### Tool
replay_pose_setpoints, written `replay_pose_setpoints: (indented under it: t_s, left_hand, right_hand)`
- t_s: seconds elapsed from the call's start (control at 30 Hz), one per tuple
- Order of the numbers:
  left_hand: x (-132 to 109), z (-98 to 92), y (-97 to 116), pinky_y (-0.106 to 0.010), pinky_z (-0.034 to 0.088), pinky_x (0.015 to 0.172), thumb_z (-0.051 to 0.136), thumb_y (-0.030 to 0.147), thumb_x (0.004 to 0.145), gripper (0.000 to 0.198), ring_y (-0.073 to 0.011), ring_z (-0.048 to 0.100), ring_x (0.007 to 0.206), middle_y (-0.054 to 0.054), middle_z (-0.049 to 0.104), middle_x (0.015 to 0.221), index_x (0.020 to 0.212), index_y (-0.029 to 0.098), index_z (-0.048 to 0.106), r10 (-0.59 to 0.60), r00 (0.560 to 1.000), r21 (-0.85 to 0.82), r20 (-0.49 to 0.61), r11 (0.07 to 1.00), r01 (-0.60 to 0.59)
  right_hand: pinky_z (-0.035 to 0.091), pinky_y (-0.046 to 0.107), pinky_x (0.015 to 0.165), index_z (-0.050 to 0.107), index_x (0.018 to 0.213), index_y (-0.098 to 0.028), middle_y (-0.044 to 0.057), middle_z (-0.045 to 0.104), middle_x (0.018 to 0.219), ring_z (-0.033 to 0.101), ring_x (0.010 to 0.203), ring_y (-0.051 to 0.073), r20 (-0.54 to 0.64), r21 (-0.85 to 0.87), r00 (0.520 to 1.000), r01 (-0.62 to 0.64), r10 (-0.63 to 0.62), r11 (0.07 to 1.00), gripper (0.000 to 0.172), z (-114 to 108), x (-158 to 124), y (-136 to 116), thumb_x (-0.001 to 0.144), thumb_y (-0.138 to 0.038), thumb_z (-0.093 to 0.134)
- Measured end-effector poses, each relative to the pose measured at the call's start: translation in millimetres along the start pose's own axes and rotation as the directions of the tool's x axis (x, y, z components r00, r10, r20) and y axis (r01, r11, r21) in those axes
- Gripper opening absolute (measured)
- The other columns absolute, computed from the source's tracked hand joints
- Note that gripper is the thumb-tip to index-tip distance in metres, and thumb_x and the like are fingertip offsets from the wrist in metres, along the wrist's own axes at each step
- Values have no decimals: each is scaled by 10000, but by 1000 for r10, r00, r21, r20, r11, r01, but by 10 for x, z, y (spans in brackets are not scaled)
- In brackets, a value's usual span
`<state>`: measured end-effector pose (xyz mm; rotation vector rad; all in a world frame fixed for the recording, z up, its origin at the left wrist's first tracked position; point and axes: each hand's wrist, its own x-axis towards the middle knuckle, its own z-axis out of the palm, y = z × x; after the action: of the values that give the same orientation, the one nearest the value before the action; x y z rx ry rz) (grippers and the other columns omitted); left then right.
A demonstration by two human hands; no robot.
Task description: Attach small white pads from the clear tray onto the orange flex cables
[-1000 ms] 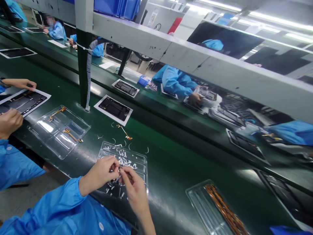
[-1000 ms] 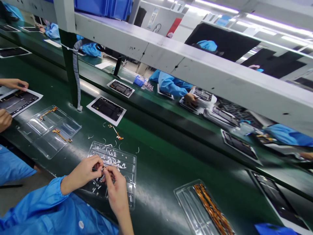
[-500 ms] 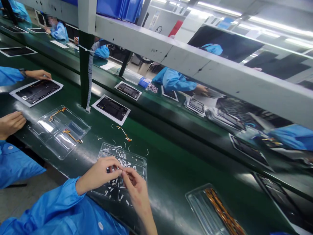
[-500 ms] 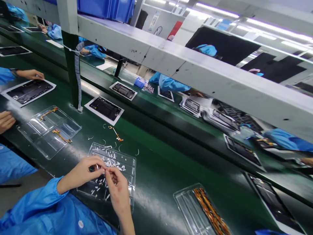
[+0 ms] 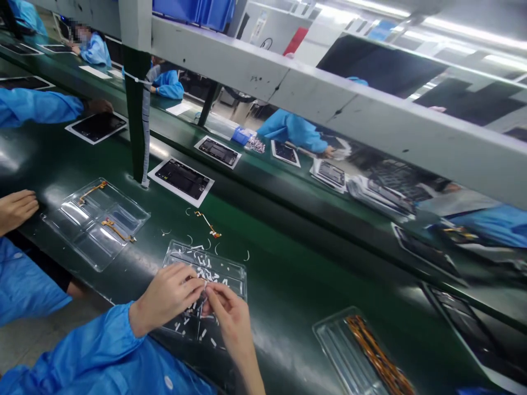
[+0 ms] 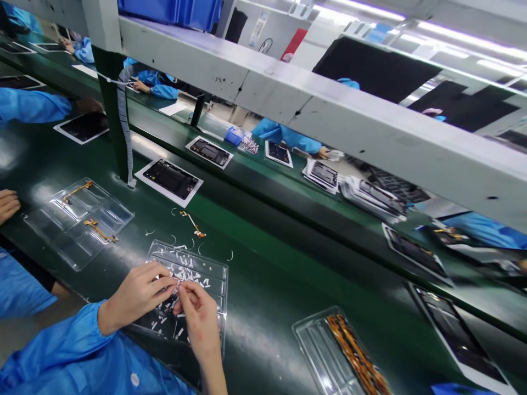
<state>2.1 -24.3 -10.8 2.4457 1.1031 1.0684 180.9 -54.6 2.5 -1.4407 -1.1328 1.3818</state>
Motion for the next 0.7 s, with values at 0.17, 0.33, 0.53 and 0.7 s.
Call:
replay_pose_setpoints:
  t_s: [0.17,0.33,0.53,0.7]
  left_hand:
    - [20,4,-24,-329,494,735,584,213,999,94,-198,641,847,-37,699,931,1033,196,670,15,999,49,45,999,-17]
    - [3,6,-27,-338,481,716,585,190,991,94,-204,637,817,-32,699,905,1029,189,671,25,998,93,57,995,-30]
    - [1,50,-13,-347,482,710,580,181,986,102,-213,646,822,-40,714,943,1059,186,651,45,998,112,44,992,-50]
    - [-5,74,-24,-347,501,735,565,214,1011,119,-205,665,854,-45,729,987,1096,181,642,63,997,88,38,994,-67]
  right_hand:
    - [564,314,625,755,948,-157,31,671,616,639,568,183,7,14,1000,1,-1,1000,474,-23,21,10,796,-606,763]
    - [576,303,658,766,1012,-155,47,701,676,659,610,178,13,31,1000,18,-18,999,425,13,2,54,846,-546,747]
    - [589,313,666,766,1029,-152,53,711,704,660,621,178,-1,49,1000,-8,8,999,430,-18,-21,75,840,-538,755]
    - [590,313,664,764,1020,-147,43,696,670,656,606,174,4,56,1000,-26,26,998,416,-54,5,107,835,-520,767]
